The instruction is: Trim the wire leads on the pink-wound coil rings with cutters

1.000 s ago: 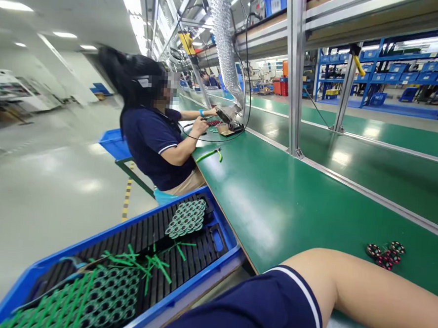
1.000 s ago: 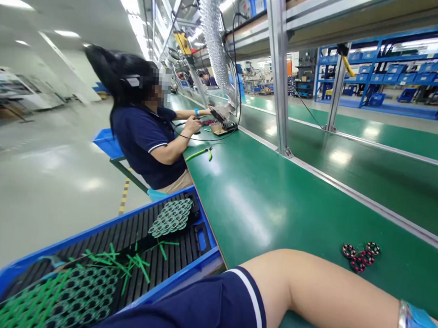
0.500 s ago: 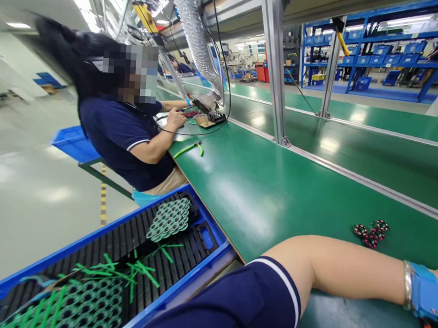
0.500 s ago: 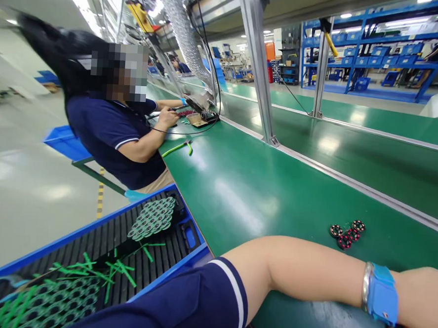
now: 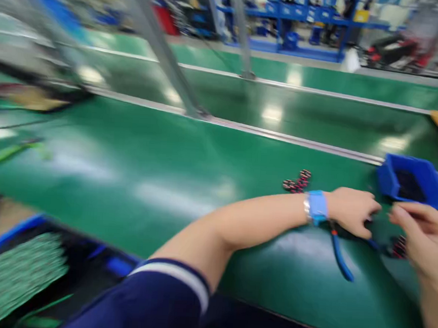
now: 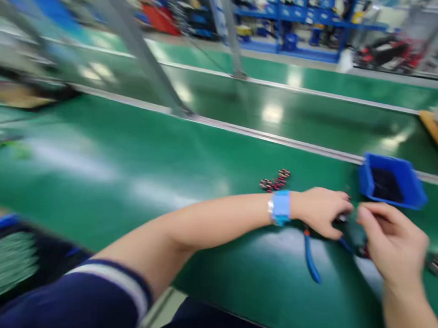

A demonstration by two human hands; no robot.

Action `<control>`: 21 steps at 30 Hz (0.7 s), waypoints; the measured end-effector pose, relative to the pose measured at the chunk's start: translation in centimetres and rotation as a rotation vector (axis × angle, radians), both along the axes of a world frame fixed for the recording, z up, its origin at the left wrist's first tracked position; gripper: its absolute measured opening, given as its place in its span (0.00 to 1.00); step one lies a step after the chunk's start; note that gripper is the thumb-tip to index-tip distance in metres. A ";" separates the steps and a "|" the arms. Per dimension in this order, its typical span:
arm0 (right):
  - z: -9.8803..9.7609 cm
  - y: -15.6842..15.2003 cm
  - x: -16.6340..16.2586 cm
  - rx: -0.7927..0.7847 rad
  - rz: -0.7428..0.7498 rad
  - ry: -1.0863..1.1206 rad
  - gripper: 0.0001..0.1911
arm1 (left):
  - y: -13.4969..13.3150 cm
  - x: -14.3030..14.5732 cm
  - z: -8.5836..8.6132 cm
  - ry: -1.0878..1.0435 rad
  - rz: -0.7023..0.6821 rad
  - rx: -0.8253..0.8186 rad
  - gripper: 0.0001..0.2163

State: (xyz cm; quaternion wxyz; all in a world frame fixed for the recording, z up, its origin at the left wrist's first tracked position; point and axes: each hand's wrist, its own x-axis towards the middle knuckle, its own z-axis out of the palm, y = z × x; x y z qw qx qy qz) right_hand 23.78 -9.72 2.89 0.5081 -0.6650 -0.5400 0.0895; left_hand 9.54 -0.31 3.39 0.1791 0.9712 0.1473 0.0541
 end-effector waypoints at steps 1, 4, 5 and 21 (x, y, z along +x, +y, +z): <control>0.2 0.1 -0.1 -0.016 0.022 0.058 0.06 | 0.0 -0.1 -0.2 -0.018 0.024 -0.015 0.14; 0.6 0.8 -0.3 0.032 0.122 0.209 0.06 | 0.3 0.2 -1.0 -0.095 0.073 -0.029 0.08; 0.7 1.0 -0.3 0.044 0.144 0.242 0.06 | 0.2 0.4 -1.2 -0.122 0.092 -0.024 0.08; -1.4 -1.8 -6.6 -0.308 0.462 0.759 0.12 | -7.4 -10.2 -1.4 -0.522 0.561 -1.364 0.15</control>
